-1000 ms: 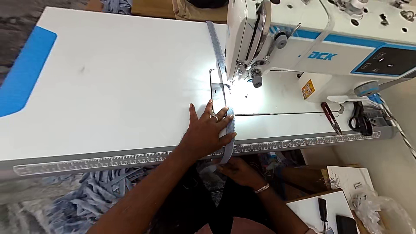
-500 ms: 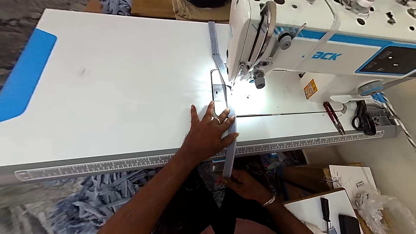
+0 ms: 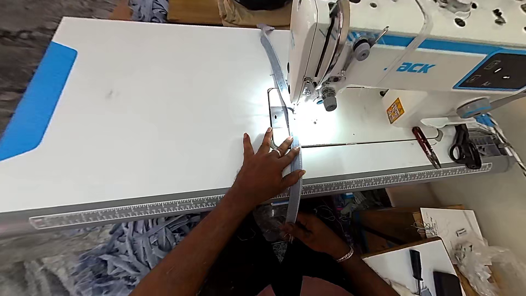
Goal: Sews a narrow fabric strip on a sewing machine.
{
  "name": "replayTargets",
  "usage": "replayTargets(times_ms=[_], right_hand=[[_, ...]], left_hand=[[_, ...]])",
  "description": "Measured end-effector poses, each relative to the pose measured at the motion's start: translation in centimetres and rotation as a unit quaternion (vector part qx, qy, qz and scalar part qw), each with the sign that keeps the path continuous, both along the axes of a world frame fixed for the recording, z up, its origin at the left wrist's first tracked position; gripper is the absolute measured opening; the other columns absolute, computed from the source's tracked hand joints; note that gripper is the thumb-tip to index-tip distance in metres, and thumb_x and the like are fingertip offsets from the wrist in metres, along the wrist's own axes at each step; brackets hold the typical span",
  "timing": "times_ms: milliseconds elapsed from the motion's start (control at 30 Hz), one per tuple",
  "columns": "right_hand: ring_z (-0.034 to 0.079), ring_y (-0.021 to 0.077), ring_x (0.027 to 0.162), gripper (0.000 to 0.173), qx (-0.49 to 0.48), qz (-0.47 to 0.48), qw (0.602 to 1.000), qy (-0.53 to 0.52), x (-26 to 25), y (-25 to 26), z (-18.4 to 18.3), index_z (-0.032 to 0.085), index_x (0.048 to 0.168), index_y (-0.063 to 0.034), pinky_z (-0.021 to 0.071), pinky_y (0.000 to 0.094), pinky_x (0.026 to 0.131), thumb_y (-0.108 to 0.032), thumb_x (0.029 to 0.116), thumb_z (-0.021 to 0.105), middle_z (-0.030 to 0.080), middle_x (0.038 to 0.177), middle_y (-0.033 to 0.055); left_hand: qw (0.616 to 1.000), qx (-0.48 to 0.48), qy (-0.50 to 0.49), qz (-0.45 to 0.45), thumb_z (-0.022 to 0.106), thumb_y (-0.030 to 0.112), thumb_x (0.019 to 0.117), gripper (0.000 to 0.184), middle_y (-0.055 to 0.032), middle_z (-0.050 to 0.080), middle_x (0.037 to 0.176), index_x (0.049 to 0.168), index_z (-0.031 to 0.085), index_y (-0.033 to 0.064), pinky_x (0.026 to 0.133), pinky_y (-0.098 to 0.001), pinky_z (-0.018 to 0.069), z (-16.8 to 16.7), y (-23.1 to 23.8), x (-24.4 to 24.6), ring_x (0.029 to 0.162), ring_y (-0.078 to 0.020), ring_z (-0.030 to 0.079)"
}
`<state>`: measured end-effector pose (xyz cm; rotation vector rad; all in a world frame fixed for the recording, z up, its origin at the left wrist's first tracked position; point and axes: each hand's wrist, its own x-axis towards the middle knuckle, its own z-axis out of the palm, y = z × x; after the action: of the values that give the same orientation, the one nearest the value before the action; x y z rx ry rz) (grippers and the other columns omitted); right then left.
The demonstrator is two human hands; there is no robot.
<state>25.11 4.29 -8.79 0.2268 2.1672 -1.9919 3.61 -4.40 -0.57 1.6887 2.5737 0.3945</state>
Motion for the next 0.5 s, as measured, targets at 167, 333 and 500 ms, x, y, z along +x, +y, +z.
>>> replayTargets(times_ms=[167,333,500], right_hand=[[0.060,0.0045,0.070,0.036,0.021,-0.028,0.999,0.012,0.13,-0.26,0.01,0.069,0.109,-0.0046,0.0524,0.0236,0.068,-0.036,0.1066,0.052,0.065,0.080,-0.0003],[0.063,0.0041,0.075,0.036,0.036,-0.030,0.999,0.020,0.12,0.21,-0.06,0.071,0.100,-0.0064,0.0530,0.0240,0.072,-0.035,0.1080,0.050,0.069,0.084,-0.0017],[0.063,0.0043,0.075,0.034,0.054,-0.033,0.998,0.028,0.09,0.47,-0.29,0.072,0.099,-0.0070,0.0529,0.0242,0.072,-0.033,0.1080,0.051,0.070,0.086,-0.0017]], left_hand=[[1.000,0.006,0.000,0.000,0.029,0.075,0.0988,0.069,0.0065,0.044,0.162,0.150,0.055,0.0366,0.111,-0.0850,0.0051,-0.12,-0.01,-0.02,0.156,-0.0417,0.021],[1.000,0.010,0.003,-0.001,0.029,0.070,0.1009,0.065,0.0053,0.045,0.161,0.149,0.056,0.0362,0.111,-0.0849,0.0069,-0.01,-0.14,0.03,0.156,-0.0421,0.022],[1.000,0.013,-0.008,-0.009,0.027,0.063,0.1057,0.060,0.0063,0.047,0.160,0.147,0.058,0.0337,0.111,-0.0853,0.0062,0.23,-0.09,0.02,0.155,-0.0408,0.024]])
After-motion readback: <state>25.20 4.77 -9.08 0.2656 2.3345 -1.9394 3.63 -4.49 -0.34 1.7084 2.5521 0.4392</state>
